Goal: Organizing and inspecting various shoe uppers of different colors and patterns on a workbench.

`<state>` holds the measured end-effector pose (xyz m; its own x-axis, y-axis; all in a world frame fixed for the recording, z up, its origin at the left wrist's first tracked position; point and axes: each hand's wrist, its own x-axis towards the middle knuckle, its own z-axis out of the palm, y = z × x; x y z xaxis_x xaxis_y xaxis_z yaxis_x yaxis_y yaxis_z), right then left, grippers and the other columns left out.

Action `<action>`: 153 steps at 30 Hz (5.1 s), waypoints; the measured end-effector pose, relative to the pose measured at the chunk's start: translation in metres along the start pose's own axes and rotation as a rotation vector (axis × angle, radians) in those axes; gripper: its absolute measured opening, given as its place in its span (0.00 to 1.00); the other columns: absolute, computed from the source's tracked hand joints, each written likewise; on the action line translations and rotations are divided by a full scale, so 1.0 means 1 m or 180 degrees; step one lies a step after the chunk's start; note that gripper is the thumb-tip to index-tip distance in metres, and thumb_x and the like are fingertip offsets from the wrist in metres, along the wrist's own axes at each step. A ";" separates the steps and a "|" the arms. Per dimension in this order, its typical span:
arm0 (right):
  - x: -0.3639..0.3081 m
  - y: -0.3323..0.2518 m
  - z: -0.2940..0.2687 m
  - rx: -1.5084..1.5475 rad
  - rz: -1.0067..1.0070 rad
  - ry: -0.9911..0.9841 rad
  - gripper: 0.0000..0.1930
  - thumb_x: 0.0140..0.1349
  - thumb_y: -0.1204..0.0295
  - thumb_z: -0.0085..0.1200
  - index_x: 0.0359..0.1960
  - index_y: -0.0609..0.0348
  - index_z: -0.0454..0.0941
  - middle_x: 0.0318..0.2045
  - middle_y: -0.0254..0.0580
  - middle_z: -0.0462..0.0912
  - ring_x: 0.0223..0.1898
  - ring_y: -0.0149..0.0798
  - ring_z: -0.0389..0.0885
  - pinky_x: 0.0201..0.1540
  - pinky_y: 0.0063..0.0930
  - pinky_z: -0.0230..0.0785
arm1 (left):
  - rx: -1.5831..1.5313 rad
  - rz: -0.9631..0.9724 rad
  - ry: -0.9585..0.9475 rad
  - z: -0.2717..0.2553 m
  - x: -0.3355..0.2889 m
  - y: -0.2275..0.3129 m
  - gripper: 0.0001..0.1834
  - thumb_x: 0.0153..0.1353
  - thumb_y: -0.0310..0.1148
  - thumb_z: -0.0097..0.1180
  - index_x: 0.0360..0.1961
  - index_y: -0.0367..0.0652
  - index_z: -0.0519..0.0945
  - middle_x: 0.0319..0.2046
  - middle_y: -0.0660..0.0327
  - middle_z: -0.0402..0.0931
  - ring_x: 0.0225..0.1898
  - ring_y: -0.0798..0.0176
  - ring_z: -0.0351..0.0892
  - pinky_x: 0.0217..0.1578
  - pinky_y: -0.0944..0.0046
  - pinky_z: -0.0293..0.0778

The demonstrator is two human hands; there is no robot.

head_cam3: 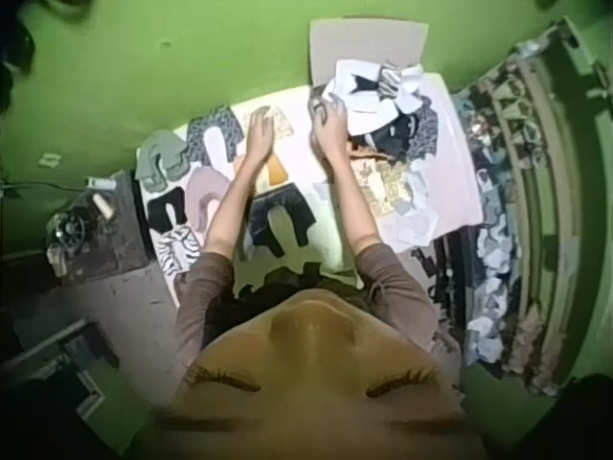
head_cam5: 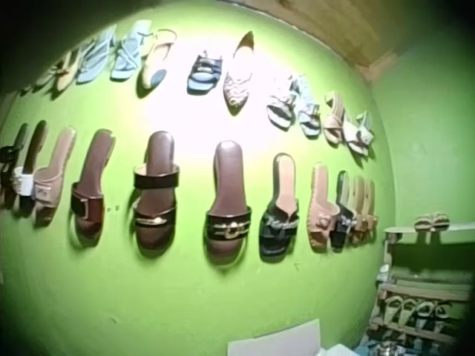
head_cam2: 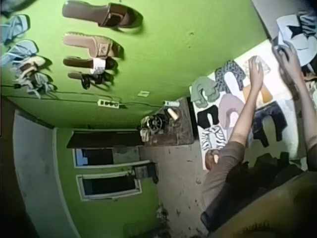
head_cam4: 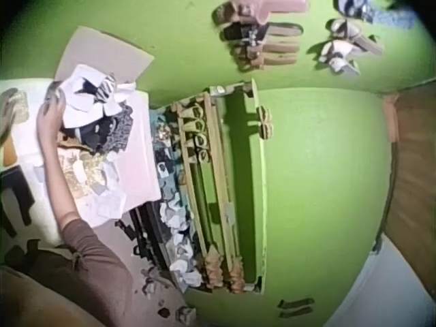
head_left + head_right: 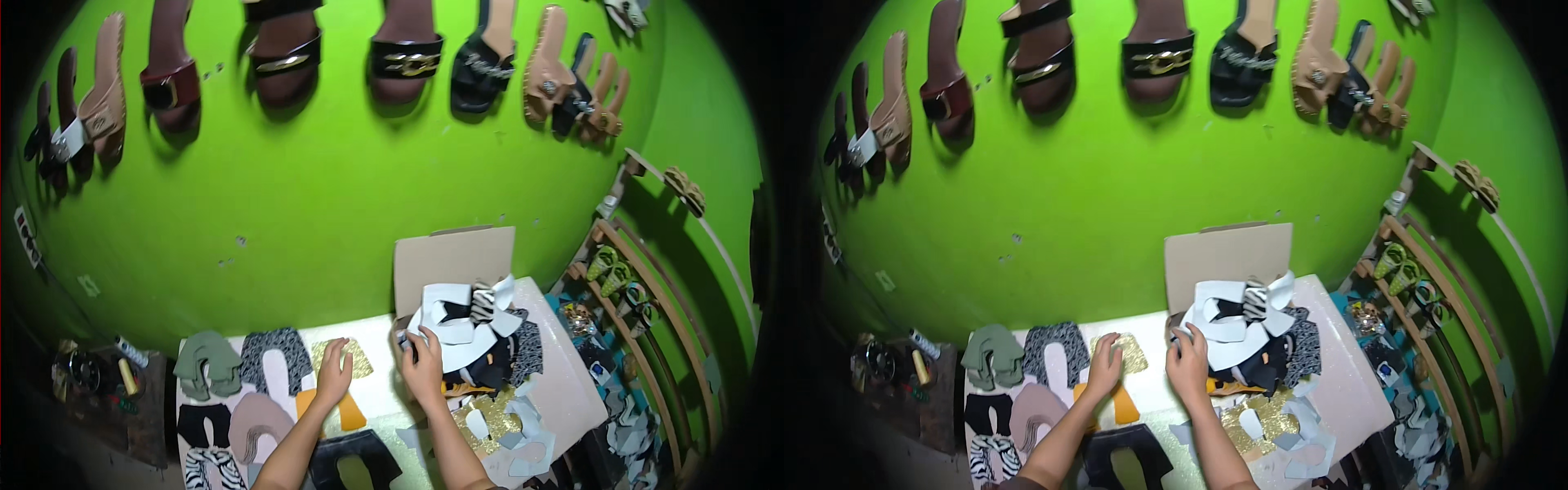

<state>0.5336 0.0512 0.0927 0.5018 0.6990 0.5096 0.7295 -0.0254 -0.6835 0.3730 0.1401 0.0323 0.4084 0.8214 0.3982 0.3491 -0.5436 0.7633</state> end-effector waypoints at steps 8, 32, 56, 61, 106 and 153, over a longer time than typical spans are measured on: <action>-0.007 0.012 0.115 -0.0065 -0.0365 -0.1657 0.13 0.51 0.74 0.46 0.40 0.62 0.74 0.43 0.48 0.73 0.48 0.47 0.69 0.51 0.35 0.63 | 0.0885 -0.0961 0.0410 -0.024 -0.015 -0.071 0.19 0.53 0.28 0.47 0.47 0.35 0.69 0.46 0.48 0.68 0.48 0.47 0.67 0.50 0.55 0.64; 0.015 0.057 0.223 -0.0822 -0.1190 -0.1121 0.10 0.52 0.75 0.49 0.37 0.54 0.75 0.34 0.39 0.73 0.42 0.42 0.70 0.57 0.44 0.54 | 0.2469 0.0127 -0.0128 -0.006 0.057 -0.143 0.05 0.47 0.27 0.50 0.27 0.43 0.74 0.29 0.58 0.69 0.36 0.57 0.67 0.41 0.57 0.60; 0.014 0.048 0.187 -0.0755 0.0251 -0.1596 0.18 0.52 0.71 0.52 0.47 0.55 0.73 0.43 0.50 0.71 0.44 0.50 0.70 0.47 0.37 0.65 | 0.2811 0.0257 -0.0508 0.019 0.011 -0.131 0.26 0.51 0.35 0.48 0.55 0.43 0.68 0.58 0.58 0.62 0.58 0.59 0.62 0.58 0.49 0.54; 0.018 0.056 0.186 -0.0962 0.0142 -0.1511 0.19 0.54 0.71 0.50 0.50 0.55 0.70 0.47 0.51 0.69 0.50 0.48 0.68 0.51 0.38 0.63 | 0.2630 0.0233 -0.0522 0.023 0.017 -0.124 0.27 0.53 0.37 0.47 0.56 0.43 0.65 0.58 0.59 0.61 0.58 0.60 0.61 0.58 0.50 0.53; -0.097 0.176 -0.155 -0.0990 -0.0743 -0.1450 0.24 0.49 0.71 0.52 0.50 0.60 0.66 0.48 0.50 0.69 0.54 0.51 0.63 0.54 0.42 0.57 | 0.0710 -0.0209 -0.1155 0.148 -0.133 0.132 0.24 0.57 0.39 0.48 0.51 0.35 0.66 0.49 0.46 0.69 0.49 0.46 0.69 0.49 0.56 0.66; -0.081 0.057 -0.101 0.2963 0.1145 -0.4290 0.19 0.54 0.74 0.57 0.47 0.67 0.70 0.39 0.44 0.79 0.43 0.32 0.77 0.46 0.21 0.68 | -0.0485 -0.1217 -0.0657 -0.034 -0.118 0.148 0.14 0.62 0.34 0.48 0.43 0.34 0.69 0.25 0.65 0.71 0.27 0.75 0.70 0.28 0.72 0.68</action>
<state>0.5813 -0.0796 0.0655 -0.5192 0.8365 -0.1754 -0.0788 -0.2512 -0.9647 0.3478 -0.0315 0.1149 0.4391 0.8981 -0.0246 0.3858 -0.1637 0.9079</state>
